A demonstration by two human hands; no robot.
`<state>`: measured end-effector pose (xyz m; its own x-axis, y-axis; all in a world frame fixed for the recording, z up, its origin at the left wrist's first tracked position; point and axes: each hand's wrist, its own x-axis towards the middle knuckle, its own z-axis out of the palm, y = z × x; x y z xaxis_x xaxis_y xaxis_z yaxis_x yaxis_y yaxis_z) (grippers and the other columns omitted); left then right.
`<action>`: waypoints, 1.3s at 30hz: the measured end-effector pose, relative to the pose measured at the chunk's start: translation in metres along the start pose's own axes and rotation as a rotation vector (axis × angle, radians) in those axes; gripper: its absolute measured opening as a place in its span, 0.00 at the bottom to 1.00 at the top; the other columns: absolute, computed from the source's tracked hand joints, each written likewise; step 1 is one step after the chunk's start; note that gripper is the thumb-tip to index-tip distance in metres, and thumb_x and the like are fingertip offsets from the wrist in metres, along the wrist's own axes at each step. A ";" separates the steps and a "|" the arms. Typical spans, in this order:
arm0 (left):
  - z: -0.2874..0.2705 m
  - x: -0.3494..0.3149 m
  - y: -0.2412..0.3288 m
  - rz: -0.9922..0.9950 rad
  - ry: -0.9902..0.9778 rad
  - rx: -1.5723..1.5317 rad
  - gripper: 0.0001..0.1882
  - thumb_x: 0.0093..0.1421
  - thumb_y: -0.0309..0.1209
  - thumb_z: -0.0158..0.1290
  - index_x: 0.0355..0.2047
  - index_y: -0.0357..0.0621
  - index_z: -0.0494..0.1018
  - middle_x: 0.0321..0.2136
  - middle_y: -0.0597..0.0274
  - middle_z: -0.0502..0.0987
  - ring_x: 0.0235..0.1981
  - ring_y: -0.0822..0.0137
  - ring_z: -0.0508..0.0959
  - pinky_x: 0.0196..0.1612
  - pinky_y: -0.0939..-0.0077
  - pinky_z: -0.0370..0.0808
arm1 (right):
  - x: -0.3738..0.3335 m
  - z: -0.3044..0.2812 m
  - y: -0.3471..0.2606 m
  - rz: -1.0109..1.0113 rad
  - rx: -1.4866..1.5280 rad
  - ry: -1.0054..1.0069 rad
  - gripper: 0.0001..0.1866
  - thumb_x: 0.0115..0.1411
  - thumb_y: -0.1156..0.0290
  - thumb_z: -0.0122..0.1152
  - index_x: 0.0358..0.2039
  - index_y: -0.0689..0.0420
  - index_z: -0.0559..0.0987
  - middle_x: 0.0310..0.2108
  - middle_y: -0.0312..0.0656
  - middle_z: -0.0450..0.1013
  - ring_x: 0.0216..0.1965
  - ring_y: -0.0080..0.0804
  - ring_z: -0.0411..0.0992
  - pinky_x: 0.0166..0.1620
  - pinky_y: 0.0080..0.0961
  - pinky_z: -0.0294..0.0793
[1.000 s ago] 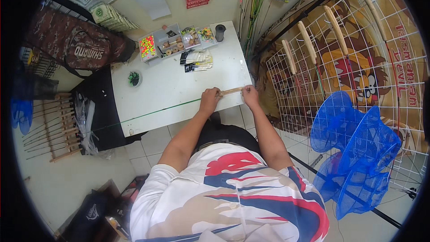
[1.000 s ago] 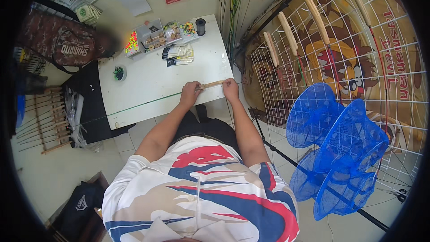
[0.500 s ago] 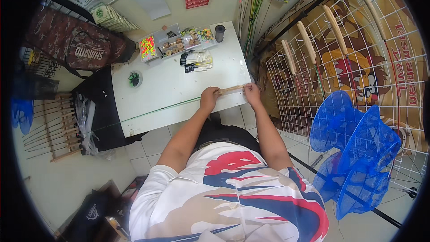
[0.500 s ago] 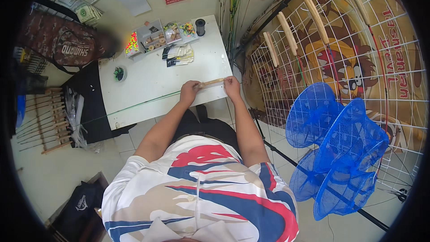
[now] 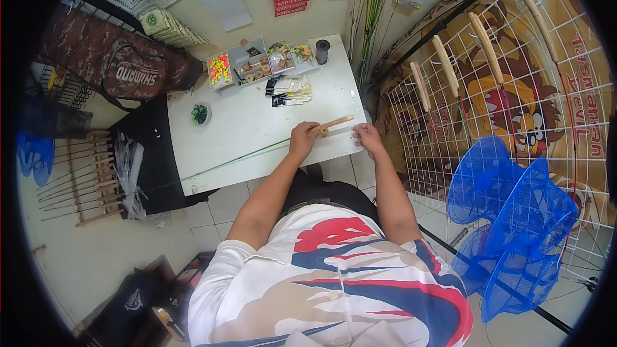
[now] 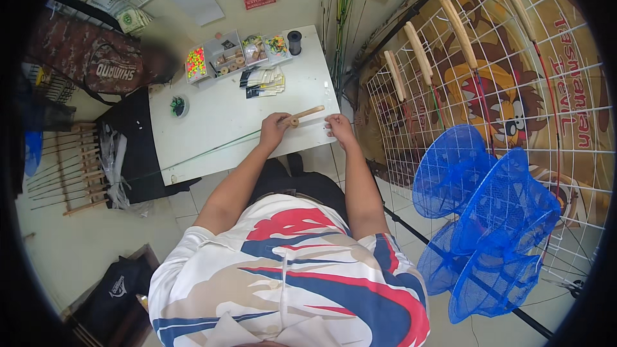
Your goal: Assembling fishing tackle by threading components onto a line.
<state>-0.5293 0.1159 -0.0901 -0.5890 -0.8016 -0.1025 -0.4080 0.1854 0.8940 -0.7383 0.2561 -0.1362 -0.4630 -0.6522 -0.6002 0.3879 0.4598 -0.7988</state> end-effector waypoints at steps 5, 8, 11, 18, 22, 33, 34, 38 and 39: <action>0.001 0.005 -0.007 0.032 -0.061 0.064 0.13 0.52 0.25 0.62 0.39 0.39 0.80 0.37 0.50 0.81 0.39 0.56 0.81 0.45 0.68 0.76 | 0.000 0.006 -0.008 -0.001 0.111 -0.046 0.07 0.66 0.70 0.52 0.41 0.59 0.73 0.36 0.36 0.73 0.32 0.22 0.72 0.28 0.19 0.71; 0.001 0.007 -0.006 -0.023 -0.112 0.080 0.14 0.52 0.26 0.63 0.40 0.38 0.79 0.38 0.49 0.81 0.39 0.55 0.81 0.45 0.67 0.76 | 0.004 0.002 -0.011 -0.012 0.210 -0.055 0.07 0.66 0.70 0.52 0.41 0.58 0.71 0.37 0.37 0.73 0.31 0.22 0.71 0.25 0.19 0.69; 0.000 0.005 -0.016 -0.037 -0.135 0.102 0.15 0.52 0.28 0.64 0.41 0.37 0.79 0.38 0.47 0.80 0.39 0.54 0.81 0.45 0.67 0.76 | 0.004 0.006 -0.018 0.002 0.303 -0.068 0.07 0.66 0.69 0.52 0.41 0.58 0.71 0.38 0.37 0.72 0.29 0.22 0.69 0.23 0.19 0.66; 0.000 -0.001 -0.015 -0.035 -0.116 0.081 0.20 0.50 0.30 0.65 0.43 0.35 0.78 0.39 0.45 0.80 0.41 0.51 0.79 0.47 0.65 0.75 | 0.002 0.015 -0.028 0.002 0.302 -0.083 0.07 0.66 0.69 0.52 0.41 0.58 0.70 0.40 0.38 0.72 0.28 0.23 0.69 0.21 0.19 0.65; -0.003 -0.004 -0.003 0.029 -0.055 0.018 0.22 0.50 0.29 0.65 0.46 0.37 0.77 0.38 0.47 0.79 0.41 0.51 0.78 0.47 0.65 0.74 | 0.001 0.018 -0.031 0.016 0.277 -0.059 0.07 0.66 0.69 0.51 0.42 0.58 0.70 0.40 0.39 0.72 0.28 0.24 0.70 0.22 0.20 0.66; 0.000 -0.004 -0.009 0.143 -0.047 0.070 0.16 0.55 0.29 0.61 0.44 0.39 0.78 0.39 0.51 0.80 0.43 0.53 0.79 0.50 0.65 0.73 | -0.007 0.003 -0.036 0.024 0.347 -0.100 0.05 0.66 0.69 0.52 0.39 0.55 0.69 0.36 0.36 0.70 0.20 0.17 0.60 0.17 0.14 0.54; 0.000 -0.003 -0.011 0.145 -0.048 0.071 0.16 0.55 0.29 0.61 0.44 0.39 0.78 0.39 0.51 0.80 0.43 0.53 0.79 0.50 0.65 0.73 | -0.006 0.002 -0.035 0.027 0.340 -0.101 0.05 0.67 0.68 0.52 0.39 0.55 0.68 0.35 0.35 0.69 0.19 0.17 0.60 0.17 0.15 0.54; 0.001 -0.003 -0.009 0.117 -0.077 -0.008 0.15 0.56 0.28 0.60 0.44 0.39 0.78 0.39 0.50 0.80 0.43 0.54 0.79 0.50 0.66 0.74 | -0.004 0.002 -0.028 0.038 0.269 -0.077 0.06 0.67 0.68 0.51 0.39 0.55 0.68 0.32 0.34 0.66 0.20 0.17 0.60 0.17 0.15 0.54; 0.002 -0.004 -0.006 0.115 -0.083 -0.058 0.15 0.56 0.28 0.60 0.44 0.39 0.77 0.38 0.49 0.79 0.42 0.52 0.78 0.49 0.65 0.73 | -0.004 0.001 -0.026 0.035 0.305 -0.085 0.06 0.67 0.68 0.51 0.39 0.55 0.68 0.31 0.34 0.65 0.20 0.18 0.60 0.17 0.15 0.54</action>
<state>-0.5258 0.1187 -0.0956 -0.6860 -0.7269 -0.0314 -0.2947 0.2381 0.9254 -0.7465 0.2459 -0.1131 -0.3817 -0.6934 -0.6112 0.6293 0.2894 -0.7213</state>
